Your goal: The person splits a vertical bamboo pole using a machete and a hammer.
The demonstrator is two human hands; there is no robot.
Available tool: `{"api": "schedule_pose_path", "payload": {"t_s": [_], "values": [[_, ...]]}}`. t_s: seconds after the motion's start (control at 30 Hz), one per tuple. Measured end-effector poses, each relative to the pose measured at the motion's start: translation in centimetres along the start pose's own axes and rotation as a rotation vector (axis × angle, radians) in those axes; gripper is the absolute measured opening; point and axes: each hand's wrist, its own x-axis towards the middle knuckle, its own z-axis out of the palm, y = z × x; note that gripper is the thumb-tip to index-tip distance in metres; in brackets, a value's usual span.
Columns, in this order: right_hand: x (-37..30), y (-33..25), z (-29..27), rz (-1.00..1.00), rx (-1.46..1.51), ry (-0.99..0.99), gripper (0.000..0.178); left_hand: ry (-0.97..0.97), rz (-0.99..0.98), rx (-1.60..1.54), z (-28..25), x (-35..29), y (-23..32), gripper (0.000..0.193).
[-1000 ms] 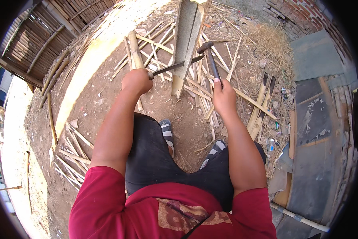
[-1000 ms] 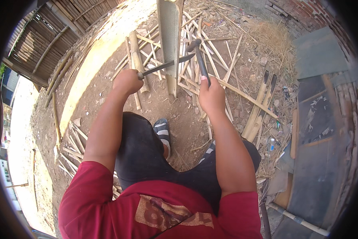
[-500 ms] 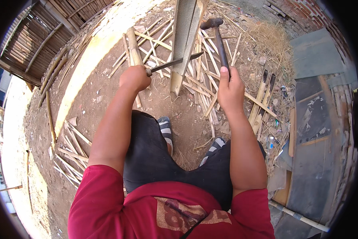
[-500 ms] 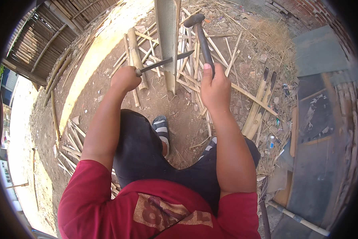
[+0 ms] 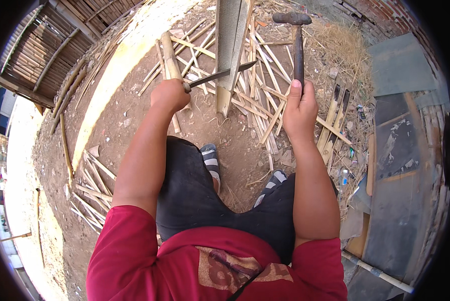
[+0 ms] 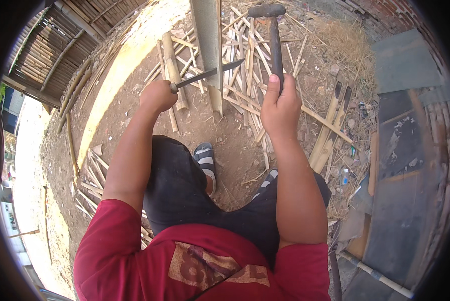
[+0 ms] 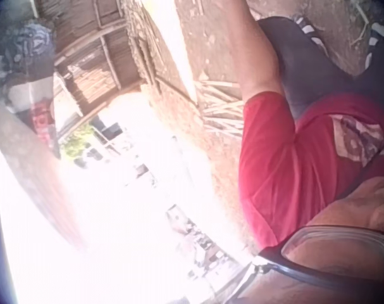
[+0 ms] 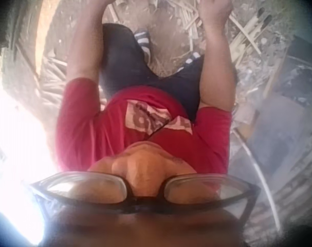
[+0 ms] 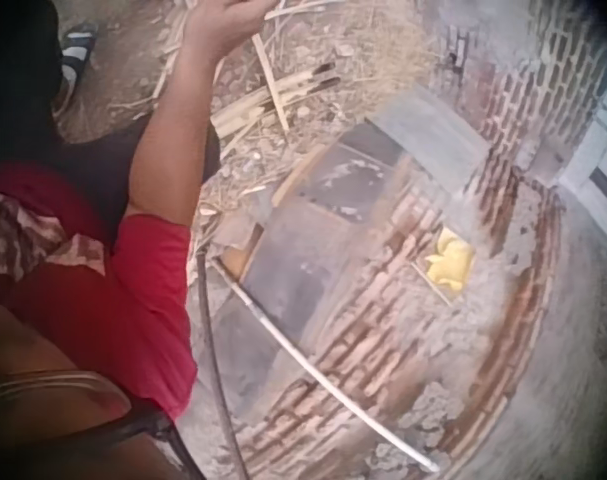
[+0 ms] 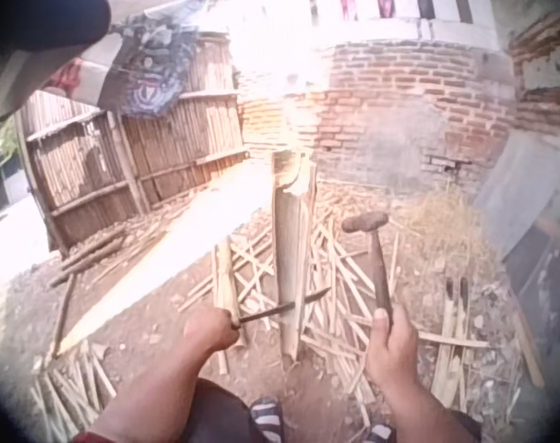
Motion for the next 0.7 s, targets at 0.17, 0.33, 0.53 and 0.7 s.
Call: {"api": "schedule_pose_path", "payload": {"t_s": [0.17, 0.33, 0.53, 0.7], "values": [[-0.6, 3.7, 2.3, 0.05, -0.27, -0.162, 0.037, 0.024, 0.022, -0.014, 0.6, -0.2, 0.1, 0.033], [0.2, -1.0, -0.2, -0.001, -0.096, -0.113, 0.036, 0.002, 0.022, 0.005, 0.2, -0.5, 0.4, 0.032], [-0.1, 3.4, 1.9, 0.05, -0.257, -0.143, 0.035, 0.009, 0.025, 0.009, 0.1, -0.2, 0.8, 0.032], [0.5, 0.3, 0.1, 0.015, -0.118, -0.109, 0.039, -0.01, 0.033, 0.002, 0.4, -0.4, 0.2, 0.032]]}}
